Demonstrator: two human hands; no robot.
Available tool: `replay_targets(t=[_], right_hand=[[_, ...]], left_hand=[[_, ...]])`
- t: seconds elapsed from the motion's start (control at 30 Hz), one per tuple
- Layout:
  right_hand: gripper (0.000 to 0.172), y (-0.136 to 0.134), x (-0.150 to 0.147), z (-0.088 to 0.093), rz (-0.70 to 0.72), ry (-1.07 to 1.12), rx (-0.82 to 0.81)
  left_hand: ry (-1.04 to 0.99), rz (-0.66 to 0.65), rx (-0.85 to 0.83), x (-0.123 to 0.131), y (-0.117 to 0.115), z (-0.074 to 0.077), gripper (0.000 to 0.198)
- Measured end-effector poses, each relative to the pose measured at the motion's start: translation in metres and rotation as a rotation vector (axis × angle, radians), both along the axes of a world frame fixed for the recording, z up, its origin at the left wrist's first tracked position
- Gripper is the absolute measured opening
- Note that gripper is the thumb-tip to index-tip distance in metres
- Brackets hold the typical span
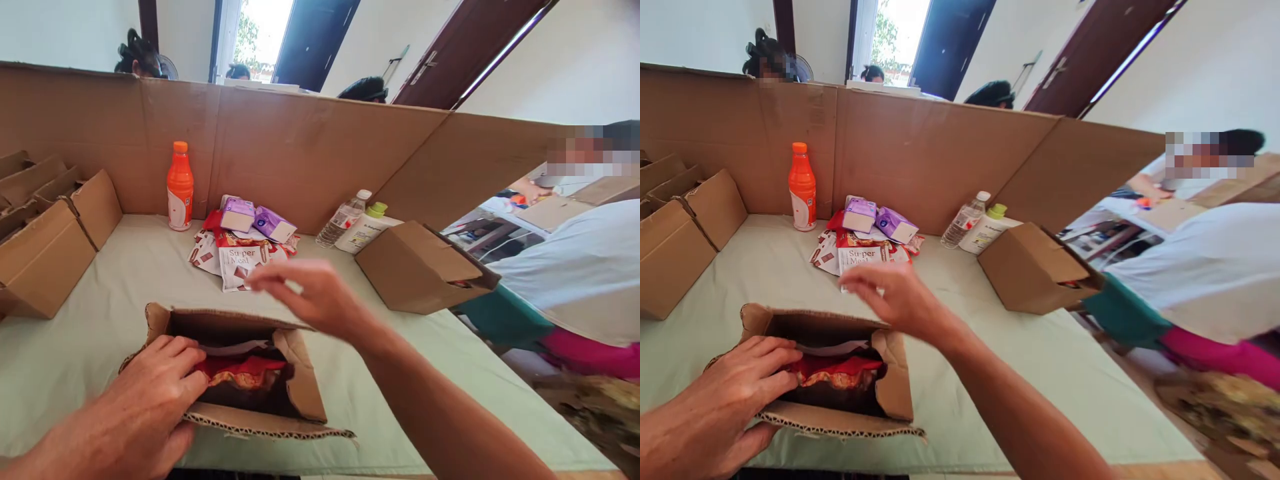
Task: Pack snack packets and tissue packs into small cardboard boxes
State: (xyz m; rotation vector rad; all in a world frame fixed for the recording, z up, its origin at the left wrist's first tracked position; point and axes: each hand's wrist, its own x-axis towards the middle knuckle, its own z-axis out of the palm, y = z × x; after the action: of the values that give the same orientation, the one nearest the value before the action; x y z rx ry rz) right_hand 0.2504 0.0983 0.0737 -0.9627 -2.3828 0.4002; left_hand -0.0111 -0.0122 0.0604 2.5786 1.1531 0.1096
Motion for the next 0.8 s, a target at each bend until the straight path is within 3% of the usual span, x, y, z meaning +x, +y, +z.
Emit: replay_targets(t=[0.1, 0.13, 0.23, 0.33, 0.43, 0.57, 0.73, 0.8], right_hand=[[0.03, 0.072, 0.0, -0.02, -0.279, -0.287, -0.031], [0.037, 0.095, -0.002, -0.032, -0.308, -0.456, -0.079], [0.064, 0.148, -0.01, -0.07, -0.285, -0.597, -0.125], [0.071, 0.166, -0.014, -0.095, -0.277, -0.642, -0.113], [0.052, 0.162, -0.013, -0.103, -0.278, -0.672, -0.12], [0.009, 0.141, 0.002, -0.089, -0.252, -0.662, -0.188], [0.016, 0.085, 0.04, -0.031, -0.285, -0.427, -0.106], [0.015, 0.053, 0.052, -0.003, -0.346, -0.039, 0.069]], left_hand=[[0.031, 0.003, -0.007, 0.002, 0.002, 0.002, 0.04], [0.043, 0.003, -0.002, 0.002, 0.003, 0.003, 0.042], [0.081, -0.008, -0.009, 0.002, 0.002, 0.004, 0.053], [0.081, 0.001, -0.011, 0.002, 0.002, 0.003, 0.057], [0.037, 0.021, 0.008, 0.001, 0.004, 0.002, 0.053], [0.011, 0.042, -0.012, 0.002, 0.005, 0.002, 0.04], [-0.041, 0.063, -0.023, 0.0, 0.003, 0.002, 0.027], [-0.045, 0.069, -0.019, 0.0, 0.003, 0.002, 0.02]])
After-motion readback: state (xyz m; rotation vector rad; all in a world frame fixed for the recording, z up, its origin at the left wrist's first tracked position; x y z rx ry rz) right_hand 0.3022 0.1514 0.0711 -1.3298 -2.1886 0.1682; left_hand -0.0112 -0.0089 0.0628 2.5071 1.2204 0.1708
